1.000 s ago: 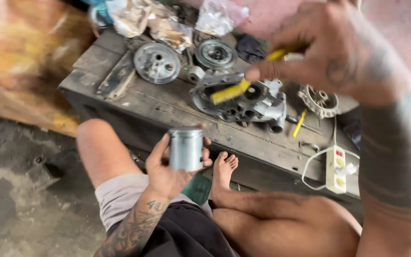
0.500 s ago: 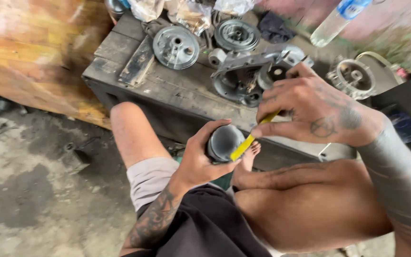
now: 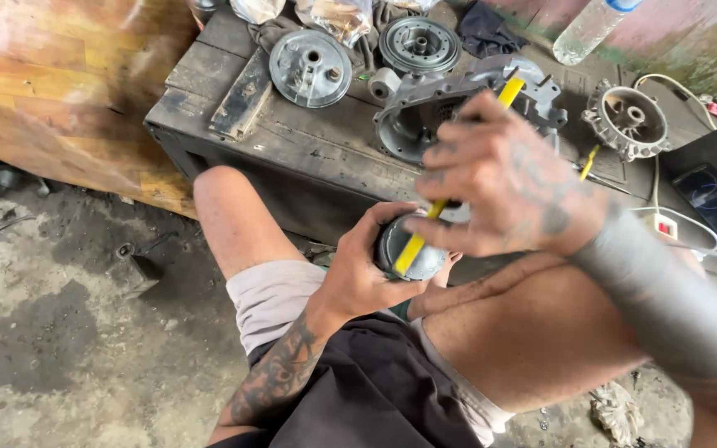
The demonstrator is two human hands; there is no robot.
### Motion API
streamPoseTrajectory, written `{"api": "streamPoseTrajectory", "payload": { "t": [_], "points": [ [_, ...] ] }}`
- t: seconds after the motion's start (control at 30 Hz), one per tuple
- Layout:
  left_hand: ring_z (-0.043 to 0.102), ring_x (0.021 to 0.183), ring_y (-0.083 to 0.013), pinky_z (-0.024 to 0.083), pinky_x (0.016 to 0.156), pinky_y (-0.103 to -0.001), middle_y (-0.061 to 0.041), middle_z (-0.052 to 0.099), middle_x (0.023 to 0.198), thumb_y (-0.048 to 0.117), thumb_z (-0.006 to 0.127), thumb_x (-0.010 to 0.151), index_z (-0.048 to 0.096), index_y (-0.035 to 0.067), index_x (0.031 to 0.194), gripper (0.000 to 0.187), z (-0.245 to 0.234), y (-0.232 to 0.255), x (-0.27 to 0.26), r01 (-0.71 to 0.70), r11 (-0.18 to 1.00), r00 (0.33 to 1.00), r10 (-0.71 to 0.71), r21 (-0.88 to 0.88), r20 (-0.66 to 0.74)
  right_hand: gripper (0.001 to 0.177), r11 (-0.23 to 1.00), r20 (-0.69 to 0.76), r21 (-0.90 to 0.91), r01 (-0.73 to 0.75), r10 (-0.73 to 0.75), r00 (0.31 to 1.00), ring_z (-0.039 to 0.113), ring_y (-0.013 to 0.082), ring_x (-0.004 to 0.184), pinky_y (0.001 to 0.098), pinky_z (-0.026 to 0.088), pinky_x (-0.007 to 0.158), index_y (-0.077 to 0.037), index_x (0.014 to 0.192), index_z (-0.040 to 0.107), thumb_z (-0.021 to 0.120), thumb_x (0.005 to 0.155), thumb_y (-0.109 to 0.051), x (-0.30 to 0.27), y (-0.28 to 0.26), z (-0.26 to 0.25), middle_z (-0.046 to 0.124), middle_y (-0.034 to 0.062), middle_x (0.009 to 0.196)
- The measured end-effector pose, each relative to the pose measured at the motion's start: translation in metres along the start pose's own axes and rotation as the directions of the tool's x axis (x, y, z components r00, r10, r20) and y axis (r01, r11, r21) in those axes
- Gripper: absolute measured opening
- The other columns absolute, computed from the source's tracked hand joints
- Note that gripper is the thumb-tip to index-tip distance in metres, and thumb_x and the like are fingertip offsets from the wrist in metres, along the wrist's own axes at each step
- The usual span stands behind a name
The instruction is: The person cleans a metal piston using a yellow brush, scrubbing the top surface and sides. They rotate the piston to access different areas and continue scrubbing the grooves and edges.
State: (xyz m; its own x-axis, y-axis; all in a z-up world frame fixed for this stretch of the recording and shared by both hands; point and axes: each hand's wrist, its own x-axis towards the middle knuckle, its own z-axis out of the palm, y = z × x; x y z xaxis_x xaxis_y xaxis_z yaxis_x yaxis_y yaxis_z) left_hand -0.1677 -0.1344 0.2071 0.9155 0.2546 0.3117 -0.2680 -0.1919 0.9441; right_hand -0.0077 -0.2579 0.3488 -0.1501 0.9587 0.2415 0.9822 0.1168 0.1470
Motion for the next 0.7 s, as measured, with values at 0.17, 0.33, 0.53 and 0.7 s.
{"api": "streamPoseTrajectory", "payload": {
  "t": [0.17,0.33,0.53,0.7],
  "points": [
    [0.070,0.118,-0.0231,0.055,0.096,-0.035,-0.009,0.069,0.128,0.022,0.086,0.065,0.054,0.006,0.132,0.076,0.001,0.006,0.003,0.038,0.999,0.999,-0.039,0.007,0.020,0.056,0.987,-0.119,-0.143,-0.075,0.058,0.991,0.040,0.0235,0.067,0.0435,0.030,0.085,-0.012,0.066,0.054,0.050,0.107,-0.049,-0.014,0.005,0.007,0.044,0.0014,0.063],
    [0.071,0.113,-0.0243,0.057,0.093,-0.037,-0.008,0.068,0.127,0.024,0.090,0.069,0.053,0.012,0.131,0.073,-0.003,-0.004,0.000,-0.122,0.992,0.992,0.121,-0.023,-0.040,0.041,0.992,-0.120,-0.008,0.129,-0.129,0.984,0.048,0.0208,0.070,0.0439,0.035,0.094,-0.017,0.070,0.064,0.065,0.098,-0.047,0.006,-0.006,-0.016,0.055,-0.0002,0.068],
    [0.067,0.121,-0.0263,0.055,0.102,-0.038,-0.010,0.066,0.130,0.019,0.087,0.071,0.053,0.009,0.131,0.069,-0.005,-0.012,0.004,-0.200,0.976,0.978,0.193,-0.083,-0.084,0.043,0.981,-0.009,-0.166,0.098,-0.100,0.995,0.055,0.0219,0.080,0.0480,0.033,0.098,-0.018,0.076,0.068,0.062,0.099,-0.053,0.013,-0.006,-0.037,0.062,-0.0006,0.079],
    [0.067,0.122,-0.0248,0.054,0.106,-0.036,-0.010,0.067,0.128,0.017,0.089,0.072,0.054,0.008,0.131,0.069,-0.005,-0.004,0.000,-0.197,0.978,0.972,0.186,-0.065,-0.145,0.040,0.982,0.038,-0.184,0.037,-0.030,0.999,0.063,0.0230,0.089,0.0522,0.032,0.107,-0.018,0.083,0.072,0.060,0.101,-0.052,0.010,0.001,-0.031,0.068,0.0010,0.085]
  ]
}}
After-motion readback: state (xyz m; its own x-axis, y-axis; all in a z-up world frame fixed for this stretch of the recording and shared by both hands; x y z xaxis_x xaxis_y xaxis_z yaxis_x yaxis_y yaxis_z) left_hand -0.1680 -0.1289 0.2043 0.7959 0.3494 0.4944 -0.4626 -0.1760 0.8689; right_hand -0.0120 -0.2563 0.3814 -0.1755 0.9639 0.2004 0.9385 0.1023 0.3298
